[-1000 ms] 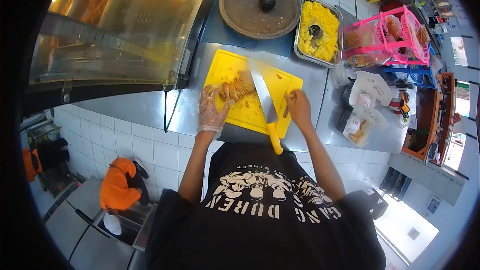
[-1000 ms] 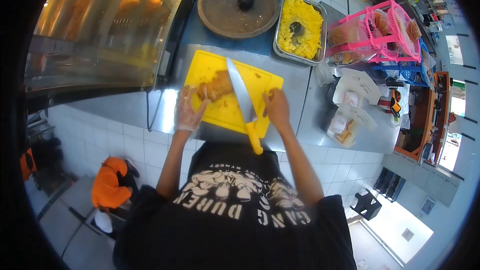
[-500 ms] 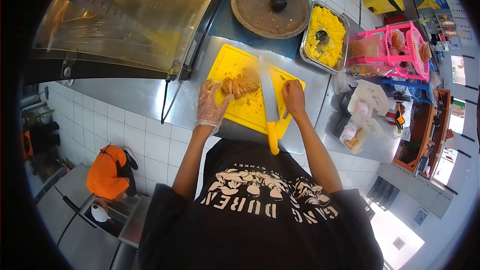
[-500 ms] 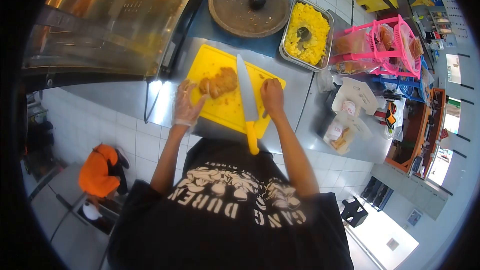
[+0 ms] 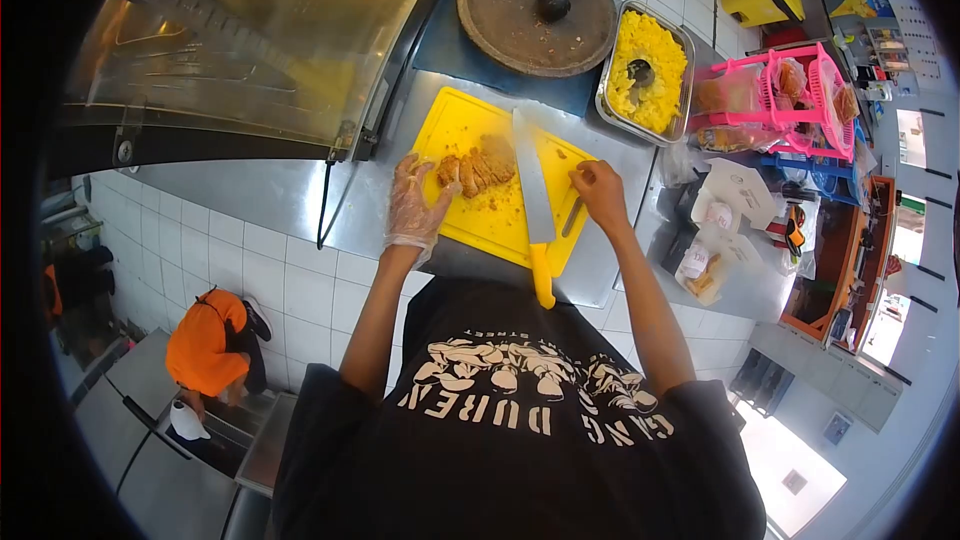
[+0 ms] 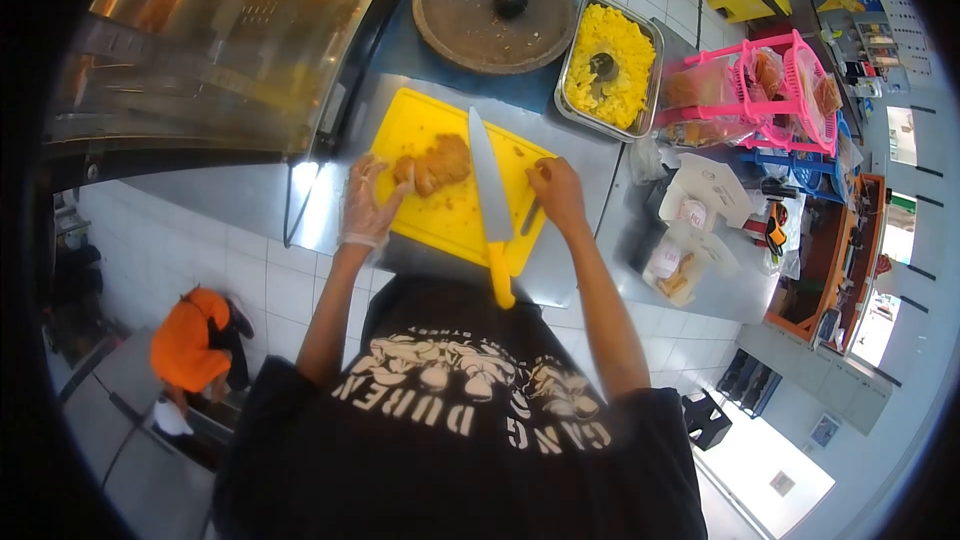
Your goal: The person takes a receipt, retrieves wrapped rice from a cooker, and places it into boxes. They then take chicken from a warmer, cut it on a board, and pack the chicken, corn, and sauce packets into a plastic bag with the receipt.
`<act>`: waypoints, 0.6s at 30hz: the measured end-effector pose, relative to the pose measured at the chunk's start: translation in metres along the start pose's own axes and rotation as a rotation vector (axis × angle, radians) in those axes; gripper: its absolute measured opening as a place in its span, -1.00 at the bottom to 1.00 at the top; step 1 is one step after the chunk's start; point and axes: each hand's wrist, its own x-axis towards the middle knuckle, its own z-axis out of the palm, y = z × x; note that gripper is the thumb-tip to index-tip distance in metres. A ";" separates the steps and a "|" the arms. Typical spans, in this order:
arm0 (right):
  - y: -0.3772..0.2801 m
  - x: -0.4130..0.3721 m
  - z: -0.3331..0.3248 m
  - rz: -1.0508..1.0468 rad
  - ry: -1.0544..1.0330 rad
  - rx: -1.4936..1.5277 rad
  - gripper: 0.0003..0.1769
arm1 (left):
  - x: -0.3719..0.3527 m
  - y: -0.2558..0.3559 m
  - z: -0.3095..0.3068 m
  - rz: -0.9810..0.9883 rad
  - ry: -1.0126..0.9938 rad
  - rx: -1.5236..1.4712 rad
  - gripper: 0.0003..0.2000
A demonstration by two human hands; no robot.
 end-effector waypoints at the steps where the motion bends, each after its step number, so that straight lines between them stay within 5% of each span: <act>1: -0.007 -0.001 0.005 -0.007 0.034 -0.008 -0.74 | 0.000 0.000 0.001 0.011 0.007 0.004 -0.45; 8: -0.007 0.015 0.000 0.222 0.035 0.009 -0.83 | -0.001 -0.004 0.002 -0.013 0.013 -0.008 -0.45; 12: -0.017 0.003 0.005 0.007 0.028 -0.092 -0.83 | -0.005 -0.009 -0.002 -0.010 0.019 -0.006 -0.44; 15: -0.007 0.011 0.008 0.148 0.080 -0.052 -0.80 | -0.006 -0.010 -0.001 -0.022 0.018 -0.003 -0.44; 18: -0.009 0.009 0.006 0.069 0.039 0.019 -0.81 | -0.004 -0.009 -0.002 -0.026 0.027 -0.013 -0.44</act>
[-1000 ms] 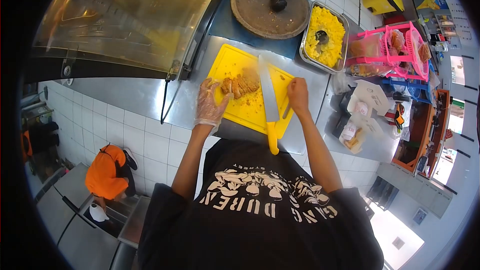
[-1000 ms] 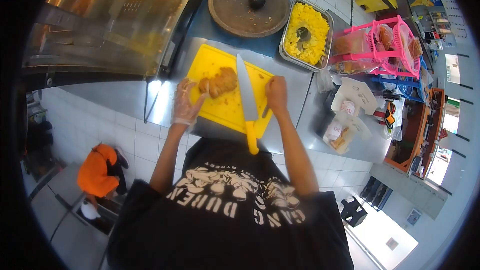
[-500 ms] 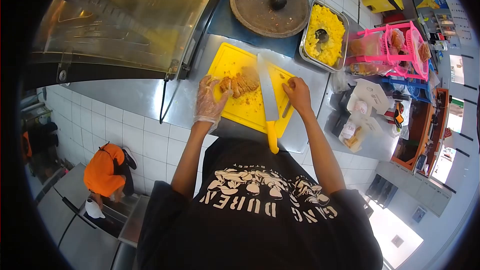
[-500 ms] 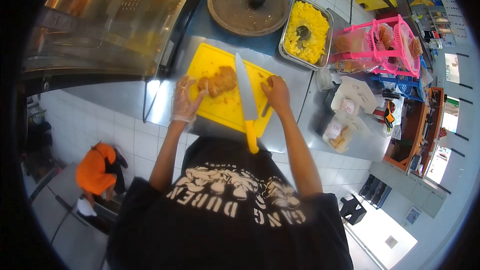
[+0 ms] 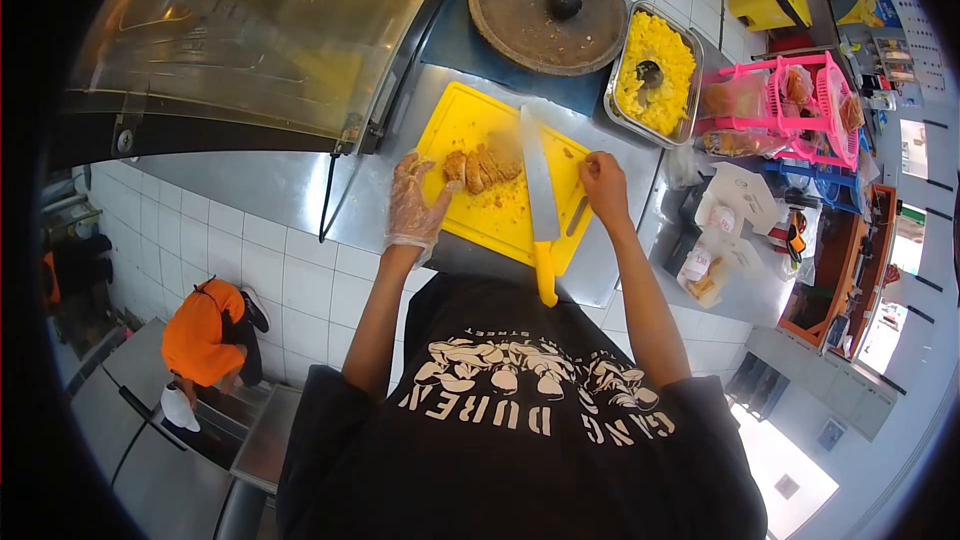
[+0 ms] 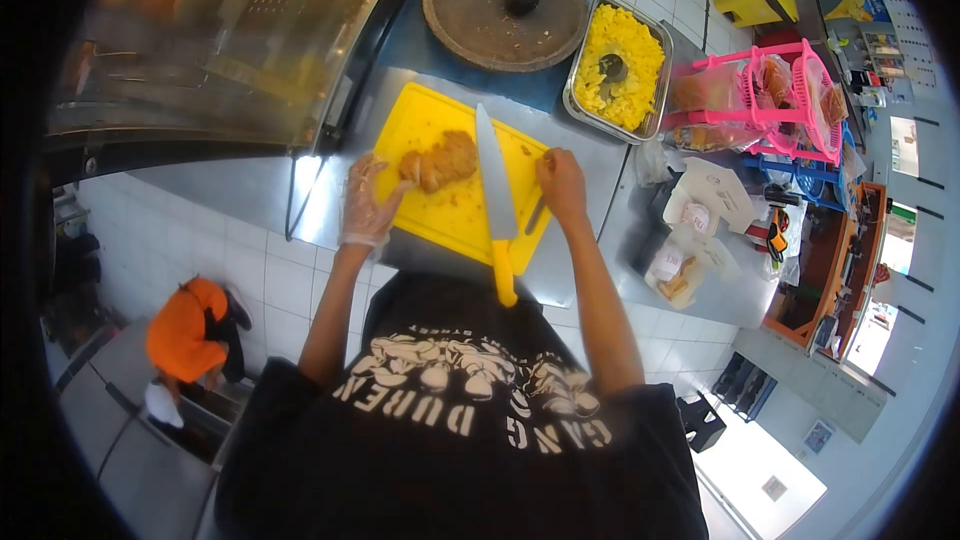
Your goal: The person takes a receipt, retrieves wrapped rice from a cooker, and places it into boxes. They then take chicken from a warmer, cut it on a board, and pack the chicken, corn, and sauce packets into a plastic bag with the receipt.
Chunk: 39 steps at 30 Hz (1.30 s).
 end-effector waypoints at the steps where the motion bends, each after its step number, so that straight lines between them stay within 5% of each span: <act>1: 0.001 -0.001 0.000 -0.035 -0.003 -0.018 -0.82 | 0.001 -0.001 0.001 0.007 0.002 0.008 -0.44; 15: -0.013 0.003 0.017 0.007 0.038 0.007 -0.84 | 0.002 0.003 -0.003 -0.003 -0.026 0.013 -0.43; 21: -0.021 0.006 0.027 0.085 -0.005 -0.117 -0.83 | 0.001 -0.006 0.000 0.010 -0.022 0.020 -0.45; 27: -0.022 0.011 0.028 -0.055 -0.040 -0.364 -0.77 | 0.002 -0.004 0.003 0.018 0.004 -0.014 -0.45; 33: -0.020 0.011 0.010 0.098 -0.006 -0.135 -0.77 | 0.000 -0.014 -0.001 0.045 0.045 -0.028 -0.46; 36: -0.018 0.002 0.007 -0.277 0.056 -0.198 -0.69 | -0.001 -0.016 -0.002 0.034 0.041 -0.011 -0.47; 39: -0.019 0.006 0.005 -0.301 0.016 -0.232 -0.67 | 0.000 -0.015 -0.002 0.025 0.025 -0.018 -0.47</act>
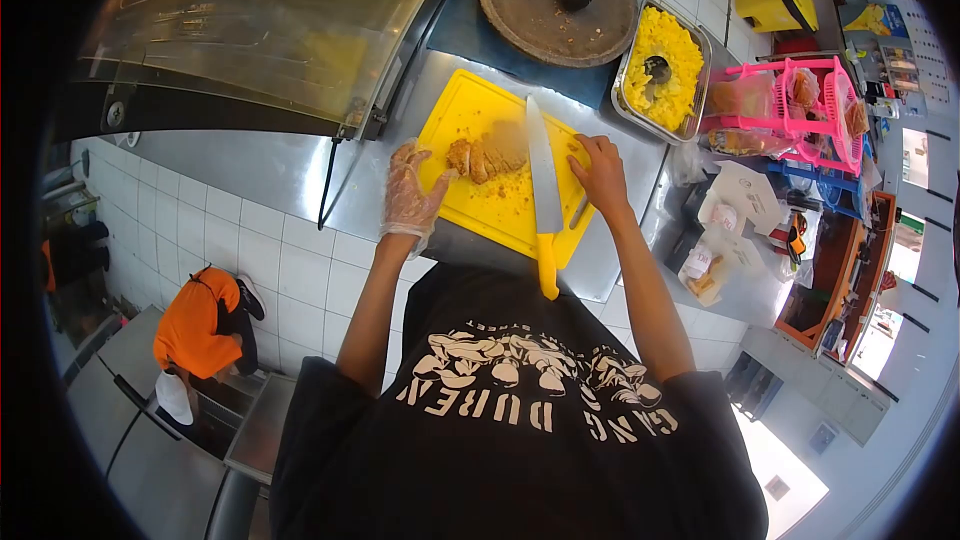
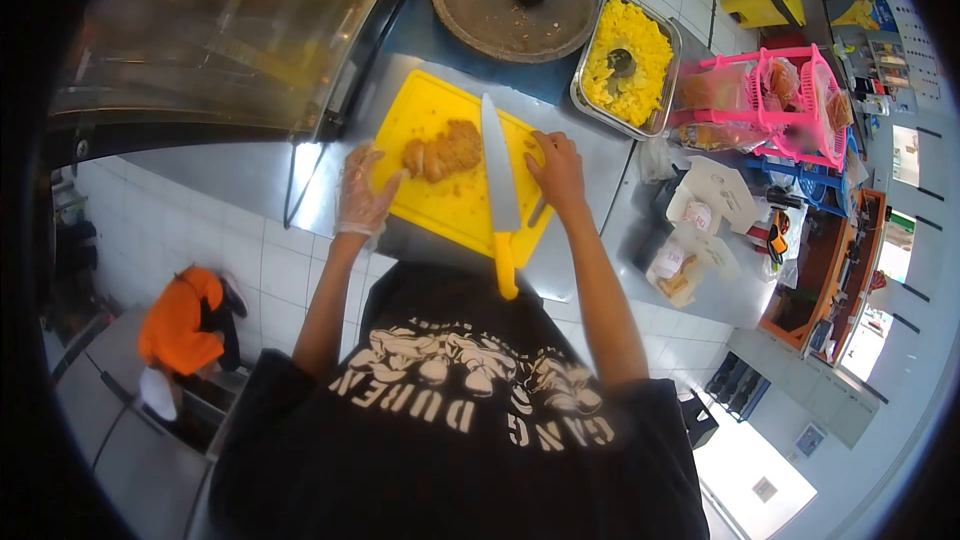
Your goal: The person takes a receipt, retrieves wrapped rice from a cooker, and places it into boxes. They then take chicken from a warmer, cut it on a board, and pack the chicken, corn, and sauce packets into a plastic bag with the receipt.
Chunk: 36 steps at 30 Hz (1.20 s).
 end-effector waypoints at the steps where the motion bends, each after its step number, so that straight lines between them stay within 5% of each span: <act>1: 0.004 0.002 0.001 -0.020 -0.017 0.002 -0.69 | 0.001 0.002 0.000 0.003 0.001 0.005 -0.47; 9: 0.018 0.015 0.004 -0.097 -0.079 -0.005 -0.82 | 0.004 0.007 -0.003 -0.034 -0.002 0.007 -0.48; 15: 0.016 0.017 0.000 0.102 0.040 0.130 -0.84 | 0.001 0.003 -0.002 -0.034 0.003 0.011 -0.49; 21: 0.001 0.006 -0.013 0.113 -0.190 0.180 -0.83 | -0.002 -0.004 0.001 -0.013 0.017 0.002 -0.50; 27: 0.008 0.020 -0.012 0.216 -0.095 0.149 -0.86 | 0.000 0.004 0.000 -0.022 0.014 0.003 -0.50; 30: 0.005 0.015 -0.009 0.051 -0.155 0.151 -0.85 | 0.000 0.001 0.001 -0.027 0.021 0.002 -0.50; 36: 0.010 0.023 -0.011 0.216 -0.121 0.136 -0.85 | -0.001 -0.003 0.000 -0.013 0.006 0.001 -0.51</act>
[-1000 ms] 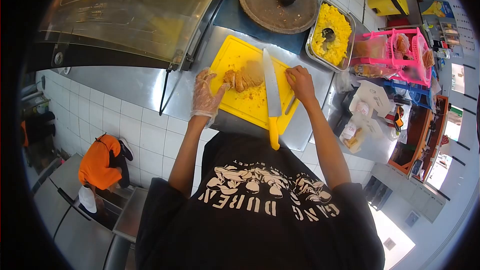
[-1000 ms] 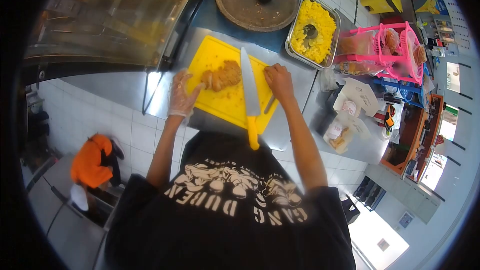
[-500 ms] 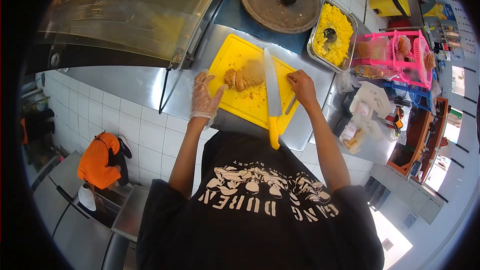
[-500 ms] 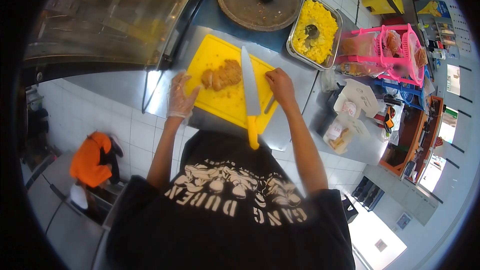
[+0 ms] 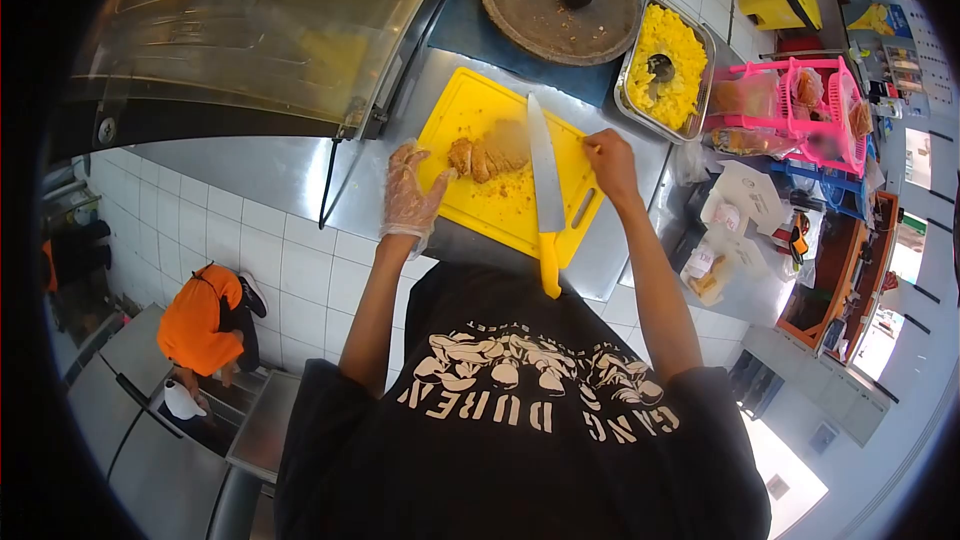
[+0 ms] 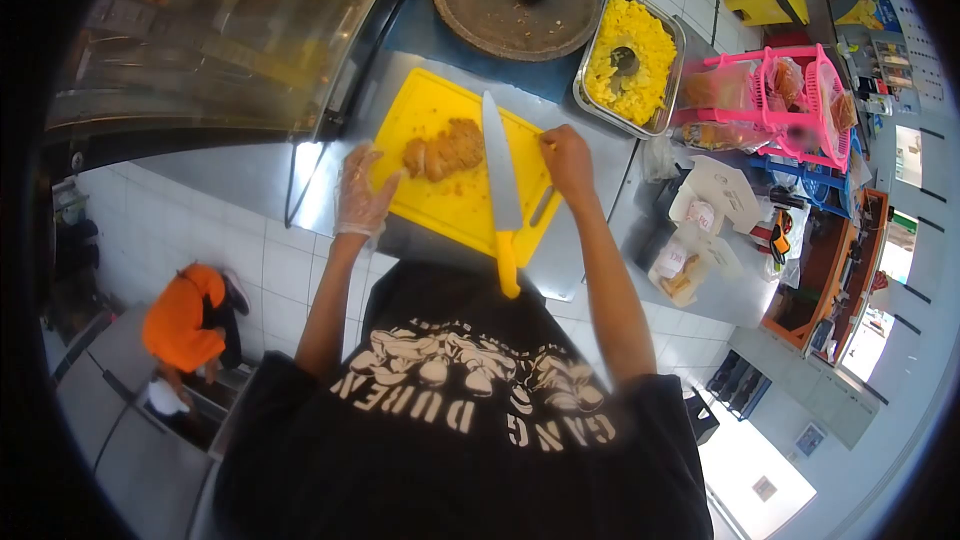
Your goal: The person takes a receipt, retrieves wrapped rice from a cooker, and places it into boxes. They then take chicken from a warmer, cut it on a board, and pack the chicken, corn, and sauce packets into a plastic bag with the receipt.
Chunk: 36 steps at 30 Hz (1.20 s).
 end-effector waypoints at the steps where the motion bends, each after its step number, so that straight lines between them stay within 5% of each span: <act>1: -0.002 -0.002 0.001 -0.052 -0.026 -0.033 -0.85 | 0.002 0.000 0.002 -0.001 0.003 -0.008 -0.51; 10: 0.000 -0.005 0.002 -0.103 -0.034 -0.111 -0.83 | 0.000 -0.002 0.002 -0.017 -0.004 -0.006 -0.52; 16: 0.015 0.000 -0.009 0.093 0.188 -0.008 -0.87 | 0.000 -0.005 0.002 -0.005 0.005 -0.001 -0.51; 24: -0.011 -0.012 -0.014 0.133 -0.010 0.299 -0.72 | 0.003 0.000 0.005 -0.016 -0.018 -0.010 -0.50; 32: 0.010 -0.024 0.002 -0.003 -0.034 -0.046 -0.75 | 0.003 -0.006 0.005 -0.001 0.002 0.003 -0.51; 36: 0.018 -0.012 0.003 0.078 -0.017 0.068 -0.83 | 0.002 -0.001 0.003 -0.015 -0.015 0.008 -0.51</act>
